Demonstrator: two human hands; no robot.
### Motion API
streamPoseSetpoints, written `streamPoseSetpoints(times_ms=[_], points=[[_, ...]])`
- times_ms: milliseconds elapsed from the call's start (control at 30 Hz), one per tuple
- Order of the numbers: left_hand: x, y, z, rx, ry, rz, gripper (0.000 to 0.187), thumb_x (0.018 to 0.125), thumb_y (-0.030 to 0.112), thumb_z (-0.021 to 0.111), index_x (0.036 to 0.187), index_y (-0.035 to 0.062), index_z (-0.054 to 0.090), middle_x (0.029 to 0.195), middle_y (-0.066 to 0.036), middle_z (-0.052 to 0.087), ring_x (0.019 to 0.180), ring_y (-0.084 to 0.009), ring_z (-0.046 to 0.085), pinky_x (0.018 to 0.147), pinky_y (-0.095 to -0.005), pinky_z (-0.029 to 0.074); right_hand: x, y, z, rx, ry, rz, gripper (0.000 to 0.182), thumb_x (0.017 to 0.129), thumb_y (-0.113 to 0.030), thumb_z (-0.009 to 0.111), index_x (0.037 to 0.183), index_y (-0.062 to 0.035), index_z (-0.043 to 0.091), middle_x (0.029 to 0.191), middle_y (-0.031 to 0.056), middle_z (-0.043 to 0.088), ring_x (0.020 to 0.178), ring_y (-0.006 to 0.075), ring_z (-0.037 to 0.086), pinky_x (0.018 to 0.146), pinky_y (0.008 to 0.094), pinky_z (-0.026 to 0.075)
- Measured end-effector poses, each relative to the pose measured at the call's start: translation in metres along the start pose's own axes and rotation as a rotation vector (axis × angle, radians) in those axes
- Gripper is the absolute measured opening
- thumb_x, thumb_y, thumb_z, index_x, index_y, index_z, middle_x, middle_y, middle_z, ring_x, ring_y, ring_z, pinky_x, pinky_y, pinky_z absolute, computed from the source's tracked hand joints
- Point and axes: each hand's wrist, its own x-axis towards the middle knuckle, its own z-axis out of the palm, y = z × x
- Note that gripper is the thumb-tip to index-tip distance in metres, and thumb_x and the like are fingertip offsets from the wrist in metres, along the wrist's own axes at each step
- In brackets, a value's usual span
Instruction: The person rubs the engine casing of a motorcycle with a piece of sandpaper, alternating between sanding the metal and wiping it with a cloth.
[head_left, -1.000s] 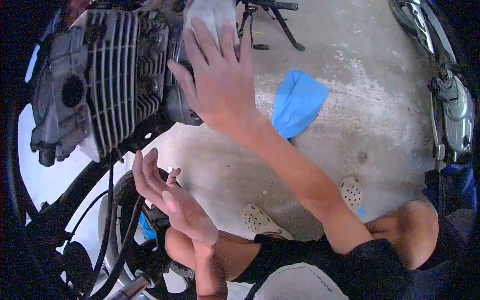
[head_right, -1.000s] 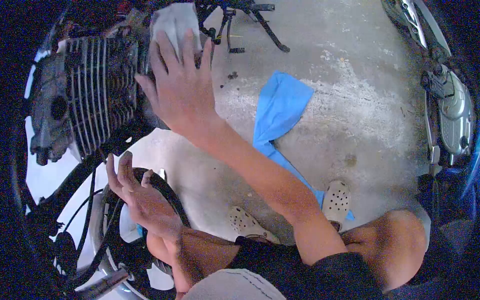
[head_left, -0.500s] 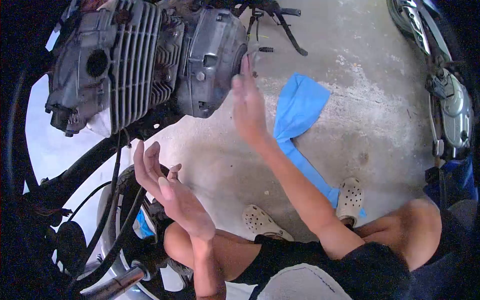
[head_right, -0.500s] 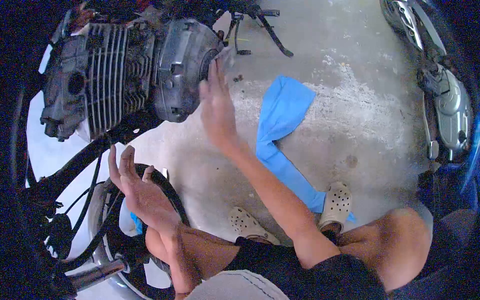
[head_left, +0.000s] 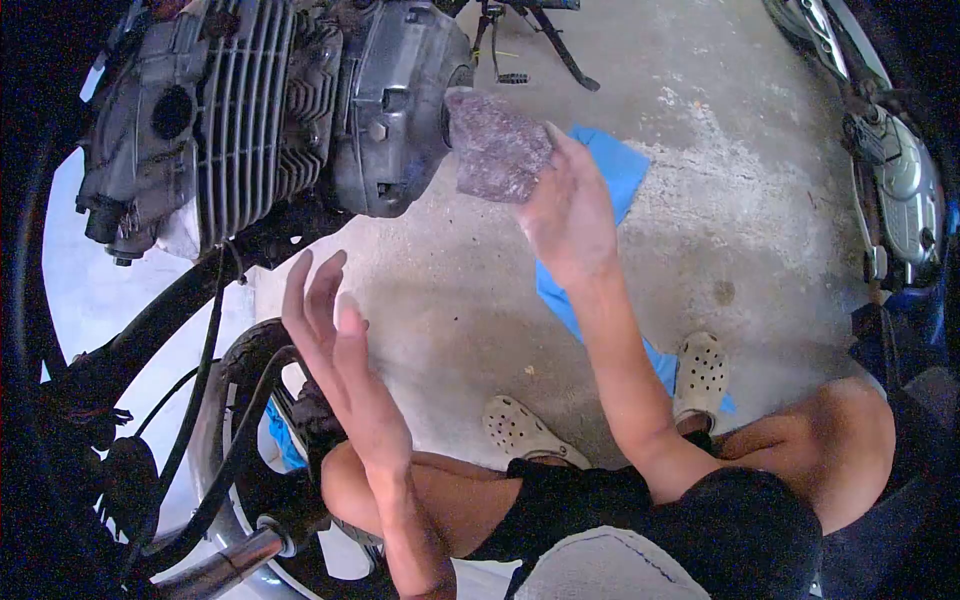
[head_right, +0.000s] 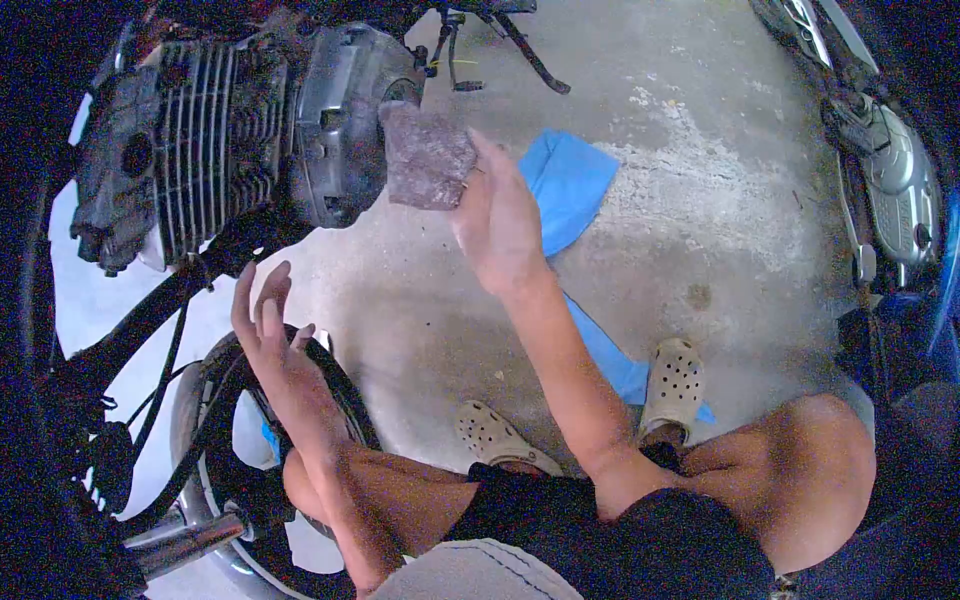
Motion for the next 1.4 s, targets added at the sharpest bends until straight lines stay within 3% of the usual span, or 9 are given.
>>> streamPoseSetpoints(times_ms=[267, 433, 567, 633, 833, 900, 1033, 1200, 1400], points=[[0.001, 0.001, 0.006, -0.102, -0.069, -0.031, 0.059, 0.094, 0.019, 0.060, 0.144, 0.0037, 0.032, 0.138, -0.017, 0.045, 0.130, -0.0250, 0.040, 0.107, -0.0368, 0.030, -0.022, 0.000, 0.008, -0.162, -0.180, 0.147, 0.036, 0.100, -0.026, 0.042, 0.116, 0.0013, 0.059, 0.116, 0.0097, 0.065, 0.108, 0.0198, 0.060, 0.095, 0.0355, 0.045], [0.002, -0.017, 0.001, -0.104, -0.270, -0.312, 0.018, 0.093, 0.022, 0.067, 0.084, 0.0076, 0.062, 0.067, 0.008, 0.051, 0.059, -0.0007, 0.039, 0.053, -0.0190, 0.029, -0.031, -0.001, 0.013, -1.077, -0.348, 0.160, 0.033, 0.095, -0.030, 0.059, 0.086, 0.0006, 0.066, 0.082, 0.0004, 0.066, 0.078, 0.0090, 0.060, 0.080, 0.0257, 0.048], [0.004, -0.024, 0.009, -0.151, -0.187, -0.348, 0.023, 0.093, 0.022, 0.066, 0.079, 0.0095, 0.053, 0.069, 0.007, 0.054, 0.059, -0.0005, 0.040, 0.051, -0.0175, 0.028, -0.028, 0.017, 0.006, -0.878, -0.223, 0.239, 0.028, 0.094, -0.029, 0.060, 0.107, -0.0046, 0.063, 0.100, 0.0034, 0.066, 0.096, 0.0148, 0.063, 0.087, 0.0291, 0.048], [0.007, -0.022, 0.018, -0.406, 0.037, -0.369, 0.021, 0.094, 0.021, 0.065, 0.082, 0.0097, 0.052, 0.070, 0.005, 0.057, 0.060, -0.0010, 0.044, 0.052, -0.0178, 0.033, -0.036, 0.042, 0.014, -0.003, -0.044, 0.269, 0.036, 0.091, -0.035, 0.064, 0.110, -0.0057, 0.060, 0.096, 0.0005, 0.064, 0.085, 0.0130, 0.062, 0.078, 0.0283, 0.050], [0.003, -0.030, 0.021, -0.153, -0.069, -0.299, 0.024, 0.094, 0.022, 0.065, 0.105, 0.0063, 0.050, 0.092, -0.004, 0.059, 0.080, -0.0078, 0.055, 0.063, -0.0211, 0.043, -0.051, 0.067, 0.019, -0.020, 0.178, 0.334, 0.037, 0.089, -0.032, 0.069, 0.112, -0.0057, 0.058, 0.098, 0.0017, 0.062, 0.086, 0.0122, 0.061, 0.072, 0.0294, 0.050], [0.001, -0.025, 0.023, -0.102, -0.039, -0.240, 0.033, 0.094, 0.024, 0.065, 0.115, 0.0053, 0.048, 0.100, -0.007, 0.058, 0.089, -0.0107, 0.055, 0.068, -0.0234, 0.044, -0.034, 0.060, 0.014, -0.788, 0.150, -0.180, 0.027, 0.090, -0.024, 0.067, 0.106, -0.0035, 0.061, 0.096, 0.0021, 0.062, 0.083, 0.0117, 0.060, 0.070, 0.0296, 0.049], [-0.003, -0.015, 0.016, 0.050, 0.042, -0.178, 0.050, 0.093, 0.028, 0.064, 0.133, 0.0067, 0.040, 0.107, -0.008, 0.054, 0.100, -0.0162, 0.051, 0.078, -0.0299, 0.043, 0.020, 0.075, 0.000, -1.288, 0.049, -1.078, 0.030, 0.086, -0.003, 0.062, 0.116, 0.0004, 0.061, 0.105, 0.0142, 0.060, 0.098, 0.0274, 0.057, 0.085, 0.0397, 0.045], [-0.005, -0.015, 0.007, -0.008, -0.056, -0.202, 0.049, 0.094, 0.031, 0.060, 0.136, 0.0129, 0.042, 0.116, -0.007, 0.055, 0.109, -0.0174, 0.054, 0.085, -0.0320, 0.047, 0.013, 0.126, 0.003, -1.540, 0.004, -1.074, 0.057, 0.086, -0.016, 0.056, 0.141, -0.0087, 0.045, 0.136, 0.0248, 0.040, 0.120, 0.0421, 0.042, 0.101, 0.0519, 0.034], [-0.011, -0.006, 0.001, -0.057, 0.008, -0.194, 0.053, 0.092, 0.033, 0.061, 0.136, 0.0111, 0.042, 0.117, -0.008, 0.053, 0.112, -0.0180, 0.052, 0.084, -0.0321, 0.048, 0.023, 0.104, 0.006, -1.875, -0.054, -1.195, 0.057, 0.078, -0.023, 0.065, 0.134, -0.0250, 0.055, 0.136, 0.0200, 0.039, 0.122, 0.0384, 0.036, 0.103, 0.0549, 0.025]])
